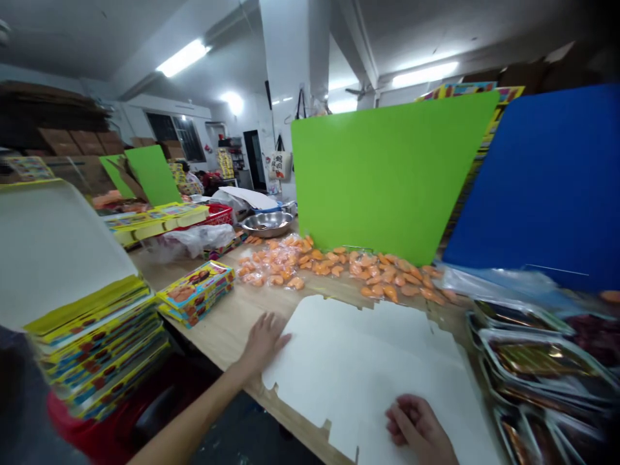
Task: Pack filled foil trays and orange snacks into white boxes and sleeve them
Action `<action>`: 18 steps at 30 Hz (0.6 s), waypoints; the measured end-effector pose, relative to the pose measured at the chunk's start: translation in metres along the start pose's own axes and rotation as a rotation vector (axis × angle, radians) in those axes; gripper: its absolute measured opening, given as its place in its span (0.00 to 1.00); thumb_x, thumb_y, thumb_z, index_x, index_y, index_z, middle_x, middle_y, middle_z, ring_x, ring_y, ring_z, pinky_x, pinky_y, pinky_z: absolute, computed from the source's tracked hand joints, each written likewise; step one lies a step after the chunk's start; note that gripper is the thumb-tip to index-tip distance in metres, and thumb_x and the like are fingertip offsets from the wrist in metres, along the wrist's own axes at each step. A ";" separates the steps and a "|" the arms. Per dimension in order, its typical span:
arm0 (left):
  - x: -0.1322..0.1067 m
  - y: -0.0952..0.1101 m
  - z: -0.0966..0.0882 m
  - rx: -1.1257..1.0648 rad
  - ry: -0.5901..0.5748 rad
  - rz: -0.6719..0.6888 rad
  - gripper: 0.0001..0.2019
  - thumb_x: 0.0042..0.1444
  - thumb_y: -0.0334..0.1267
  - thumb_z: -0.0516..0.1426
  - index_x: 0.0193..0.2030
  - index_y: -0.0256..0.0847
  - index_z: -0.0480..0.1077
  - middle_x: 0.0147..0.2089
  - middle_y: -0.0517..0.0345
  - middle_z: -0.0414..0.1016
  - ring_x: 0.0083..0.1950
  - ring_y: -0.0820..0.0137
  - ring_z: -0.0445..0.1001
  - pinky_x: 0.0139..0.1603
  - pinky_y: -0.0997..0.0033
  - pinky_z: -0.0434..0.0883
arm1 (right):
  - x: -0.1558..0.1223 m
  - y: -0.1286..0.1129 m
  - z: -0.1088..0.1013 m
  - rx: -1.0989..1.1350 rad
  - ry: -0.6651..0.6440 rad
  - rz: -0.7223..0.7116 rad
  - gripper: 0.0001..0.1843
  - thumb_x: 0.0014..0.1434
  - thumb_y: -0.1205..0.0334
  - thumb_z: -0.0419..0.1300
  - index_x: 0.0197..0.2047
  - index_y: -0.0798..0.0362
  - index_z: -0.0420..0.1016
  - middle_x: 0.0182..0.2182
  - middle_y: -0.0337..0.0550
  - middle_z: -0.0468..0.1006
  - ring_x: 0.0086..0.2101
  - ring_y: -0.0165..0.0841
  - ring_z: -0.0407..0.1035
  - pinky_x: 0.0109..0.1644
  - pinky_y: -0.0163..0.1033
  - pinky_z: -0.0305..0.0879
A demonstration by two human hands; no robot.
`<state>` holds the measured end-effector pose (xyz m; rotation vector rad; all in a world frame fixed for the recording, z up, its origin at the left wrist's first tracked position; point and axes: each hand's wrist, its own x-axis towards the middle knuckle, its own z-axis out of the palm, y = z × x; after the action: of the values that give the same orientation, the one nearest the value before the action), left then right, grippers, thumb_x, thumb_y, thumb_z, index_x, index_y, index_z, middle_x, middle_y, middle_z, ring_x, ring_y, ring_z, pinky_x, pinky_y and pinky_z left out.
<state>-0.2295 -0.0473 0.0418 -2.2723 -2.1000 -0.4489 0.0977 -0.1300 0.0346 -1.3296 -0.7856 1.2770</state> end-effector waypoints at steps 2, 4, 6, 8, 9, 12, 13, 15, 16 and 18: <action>0.002 0.031 0.009 -0.148 -0.092 0.005 0.22 0.53 0.52 0.50 0.47 0.38 0.68 0.56 0.44 0.64 0.62 0.56 0.54 0.58 0.56 0.55 | -0.002 -0.001 0.002 0.009 0.023 -0.025 0.24 0.35 0.45 0.65 0.29 0.53 0.63 0.18 0.36 0.71 0.19 0.30 0.65 0.21 0.34 0.61; 0.006 0.047 0.012 -0.246 -0.109 -0.036 0.19 0.52 0.49 0.53 0.43 0.36 0.69 0.53 0.43 0.67 0.59 0.57 0.58 0.57 0.59 0.58 | -0.004 -0.001 0.004 0.020 0.049 -0.038 0.24 0.35 0.45 0.65 0.28 0.53 0.63 0.18 0.35 0.70 0.19 0.29 0.65 0.21 0.34 0.60; 0.010 0.052 0.011 -0.287 -0.076 -0.092 0.19 0.49 0.44 0.55 0.45 0.34 0.68 0.51 0.43 0.67 0.57 0.57 0.61 0.55 0.60 0.60 | -0.005 -0.002 0.005 0.031 0.046 -0.033 0.24 0.34 0.45 0.65 0.28 0.52 0.63 0.18 0.35 0.69 0.18 0.29 0.64 0.20 0.34 0.60; 0.015 0.049 0.004 -0.297 -0.026 -0.143 0.23 0.48 0.39 0.56 0.52 0.33 0.63 0.52 0.43 0.66 0.55 0.58 0.63 0.54 0.60 0.61 | -0.006 -0.001 0.006 0.035 0.035 -0.038 0.24 0.34 0.45 0.65 0.28 0.52 0.63 0.18 0.35 0.68 0.18 0.29 0.64 0.20 0.34 0.59; 0.017 0.046 -0.002 -0.314 0.000 -0.171 0.26 0.48 0.38 0.55 0.55 0.33 0.60 0.51 0.44 0.66 0.53 0.59 0.65 0.52 0.61 0.63 | -0.006 -0.002 0.005 0.033 0.027 -0.041 0.24 0.35 0.45 0.65 0.28 0.52 0.63 0.18 0.35 0.68 0.18 0.29 0.63 0.20 0.34 0.59; 0.018 0.034 -0.032 -0.545 0.011 -0.242 0.32 0.46 0.41 0.58 0.58 0.33 0.55 0.41 0.53 0.71 0.41 0.63 0.71 0.41 0.64 0.69 | -0.008 -0.007 -0.003 -0.047 -0.005 -0.084 0.23 0.39 0.44 0.62 0.30 0.52 0.63 0.21 0.37 0.69 0.21 0.31 0.64 0.22 0.35 0.60; 0.017 0.029 -0.045 -0.689 -0.028 -0.252 0.33 0.45 0.43 0.59 0.57 0.34 0.57 0.38 0.56 0.72 0.38 0.64 0.72 0.37 0.65 0.70 | -0.009 -0.011 -0.007 -0.120 0.015 -0.132 0.22 0.41 0.44 0.61 0.32 0.53 0.64 0.23 0.39 0.70 0.23 0.32 0.65 0.24 0.36 0.61; 0.011 0.017 -0.074 -0.953 -0.155 -0.251 0.27 0.44 0.46 0.60 0.51 0.36 0.64 0.38 0.56 0.74 0.35 0.64 0.73 0.33 0.67 0.71 | -0.007 -0.021 -0.018 -0.314 0.140 -0.287 0.22 0.44 0.45 0.58 0.37 0.53 0.67 0.33 0.45 0.70 0.30 0.35 0.66 0.30 0.39 0.63; 0.007 0.010 -0.088 -1.046 -0.175 -0.265 0.25 0.44 0.47 0.60 0.48 0.37 0.65 0.38 0.56 0.75 0.34 0.65 0.74 0.31 0.68 0.71 | -0.004 -0.026 -0.023 -0.412 0.235 -0.373 0.24 0.45 0.45 0.57 0.40 0.54 0.67 0.38 0.48 0.69 0.35 0.37 0.65 0.34 0.40 0.63; 0.000 -0.003 -0.113 -1.186 -0.109 -0.337 0.23 0.41 0.45 0.63 0.45 0.40 0.66 0.37 0.58 0.76 0.31 0.67 0.74 0.29 0.69 0.72 | 0.002 -0.035 -0.031 -0.543 0.391 -0.466 0.31 0.43 0.43 0.58 0.46 0.55 0.66 0.43 0.51 0.67 0.40 0.40 0.63 0.40 0.43 0.61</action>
<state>-0.2551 -0.0704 0.1497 -2.2825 -2.6720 -2.0850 0.1351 -0.1288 0.0628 -1.6287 -1.1198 0.4227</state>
